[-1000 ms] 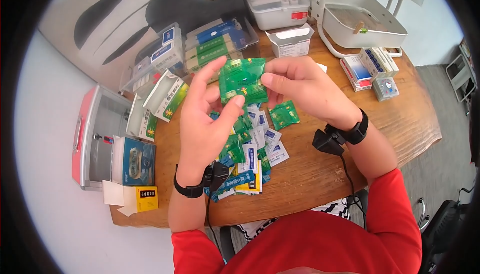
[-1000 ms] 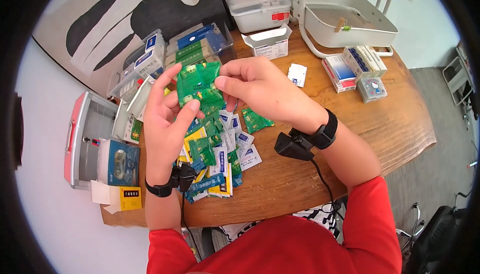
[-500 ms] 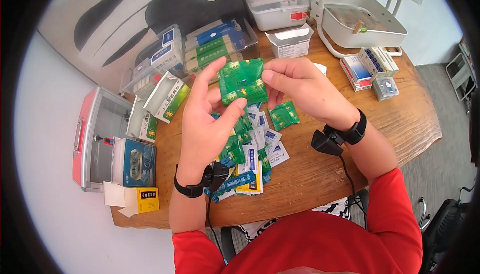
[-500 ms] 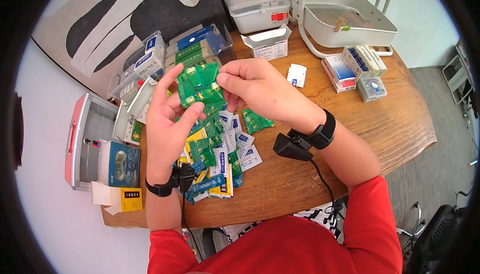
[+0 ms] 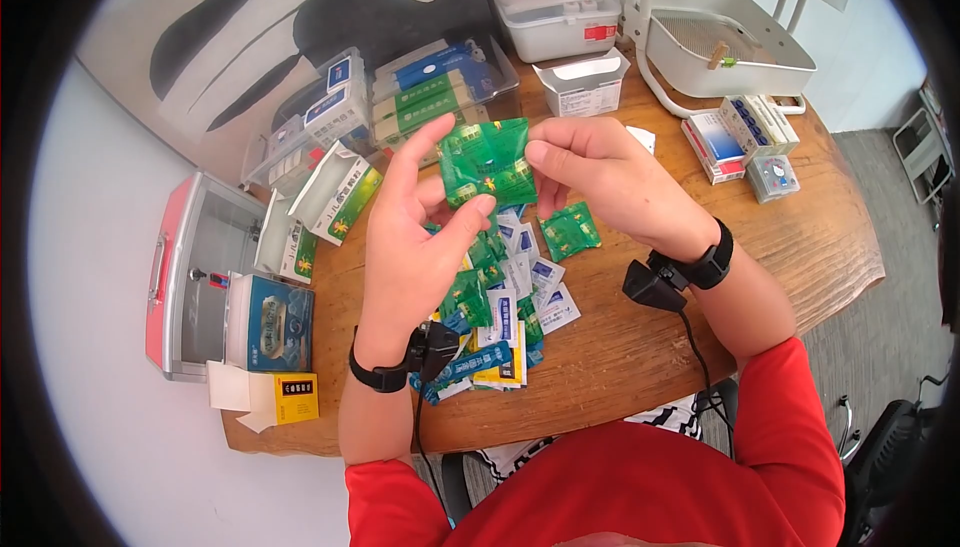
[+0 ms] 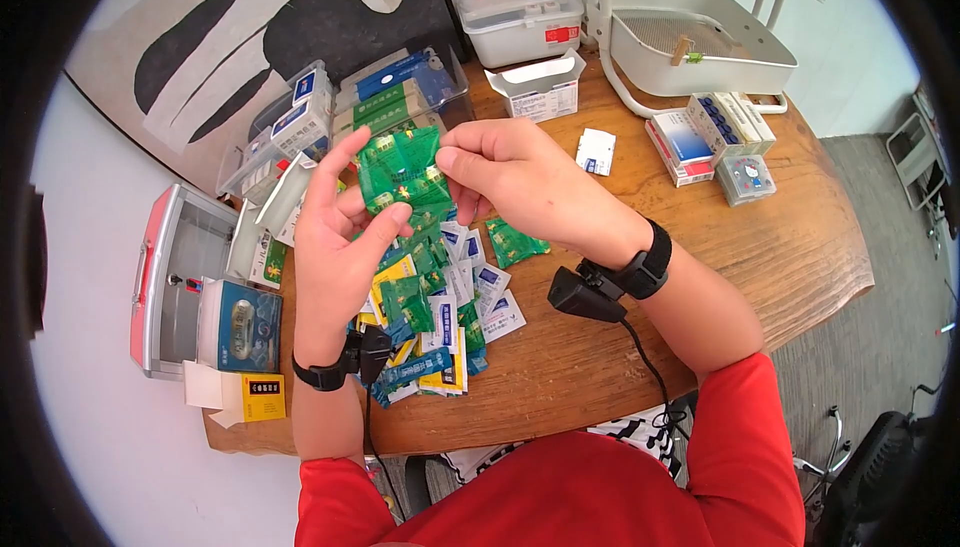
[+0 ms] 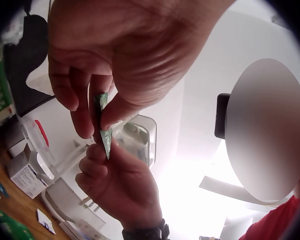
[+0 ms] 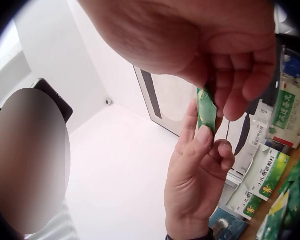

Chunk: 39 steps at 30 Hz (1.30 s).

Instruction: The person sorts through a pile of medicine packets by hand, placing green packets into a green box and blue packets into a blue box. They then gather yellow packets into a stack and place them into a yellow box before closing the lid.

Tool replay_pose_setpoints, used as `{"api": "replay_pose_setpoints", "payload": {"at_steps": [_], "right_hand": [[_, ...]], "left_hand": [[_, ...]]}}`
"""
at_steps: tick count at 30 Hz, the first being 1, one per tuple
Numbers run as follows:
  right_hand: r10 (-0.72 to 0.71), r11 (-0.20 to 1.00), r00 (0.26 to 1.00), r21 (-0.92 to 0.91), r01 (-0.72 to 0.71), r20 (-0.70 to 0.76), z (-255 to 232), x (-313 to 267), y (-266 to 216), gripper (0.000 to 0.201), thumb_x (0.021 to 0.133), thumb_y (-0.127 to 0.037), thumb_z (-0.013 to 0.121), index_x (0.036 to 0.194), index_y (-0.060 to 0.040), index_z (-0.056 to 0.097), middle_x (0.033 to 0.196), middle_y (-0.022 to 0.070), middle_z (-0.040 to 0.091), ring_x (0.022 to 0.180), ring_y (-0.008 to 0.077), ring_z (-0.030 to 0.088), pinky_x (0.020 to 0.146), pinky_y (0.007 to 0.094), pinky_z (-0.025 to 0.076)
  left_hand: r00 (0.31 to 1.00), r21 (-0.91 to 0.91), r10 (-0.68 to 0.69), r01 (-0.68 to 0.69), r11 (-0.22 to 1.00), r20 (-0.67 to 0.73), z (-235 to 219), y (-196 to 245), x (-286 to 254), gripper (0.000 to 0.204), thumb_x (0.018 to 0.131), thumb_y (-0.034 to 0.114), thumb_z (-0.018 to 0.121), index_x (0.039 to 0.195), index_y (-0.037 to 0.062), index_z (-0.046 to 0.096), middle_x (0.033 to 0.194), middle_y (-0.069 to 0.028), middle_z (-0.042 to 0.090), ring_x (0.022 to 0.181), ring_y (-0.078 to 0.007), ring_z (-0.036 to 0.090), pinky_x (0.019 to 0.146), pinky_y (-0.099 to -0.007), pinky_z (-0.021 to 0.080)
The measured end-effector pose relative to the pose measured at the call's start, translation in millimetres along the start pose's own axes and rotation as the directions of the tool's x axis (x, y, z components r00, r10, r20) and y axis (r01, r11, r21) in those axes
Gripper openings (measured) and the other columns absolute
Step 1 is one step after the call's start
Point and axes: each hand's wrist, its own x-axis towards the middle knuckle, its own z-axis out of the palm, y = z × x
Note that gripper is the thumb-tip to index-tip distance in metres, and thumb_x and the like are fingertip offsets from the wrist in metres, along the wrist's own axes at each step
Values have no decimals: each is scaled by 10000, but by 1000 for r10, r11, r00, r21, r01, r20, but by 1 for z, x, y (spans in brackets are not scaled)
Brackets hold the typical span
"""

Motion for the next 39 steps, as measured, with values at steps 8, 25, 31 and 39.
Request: {"api": "replay_pose_setpoints", "payload": {"at_steps": [8,25,31,39], "right_hand": [[-9,1000,1000,-10,9,-1,0,1,2,287,1135,-277,578,1044,-29,688,869,-4,678,776,100,685,702,273,536],[-17,999,1000,-41,17,-9,2,2,2,207,1075,-200,689,1046,4,691,859,2,692,753,75,664,677,250,526],[-37,998,999,-50,37,-9,3,2,4,190,1083,-182,670,1028,0,682,854,9,690,752,81,667,676,257,533],[-59,995,997,-80,62,43,4,1,4,240,1059,-198,713,1135,30,699,897,19,718,789,69,672,676,252,548]], "left_hand": [[1000,-20,-9,8,1000,-14,1,0,0,739,982,-46,732,1629,32,383,1173,-107,791,968,-110,725,840,-260,587],[996,80,50,-44,996,-74,9,3,-2,822,949,-76,731,1665,67,353,1122,-81,807,889,-93,715,798,-237,573],[998,8,31,-30,1000,-59,8,1,-1,844,951,-91,736,1675,58,328,1160,-105,790,1051,-122,732,862,-265,577],[999,-47,19,-21,999,-51,3,-5,3,769,936,-60,781,1610,47,426,1218,-102,774,1071,-130,734,884,-281,591]]}}
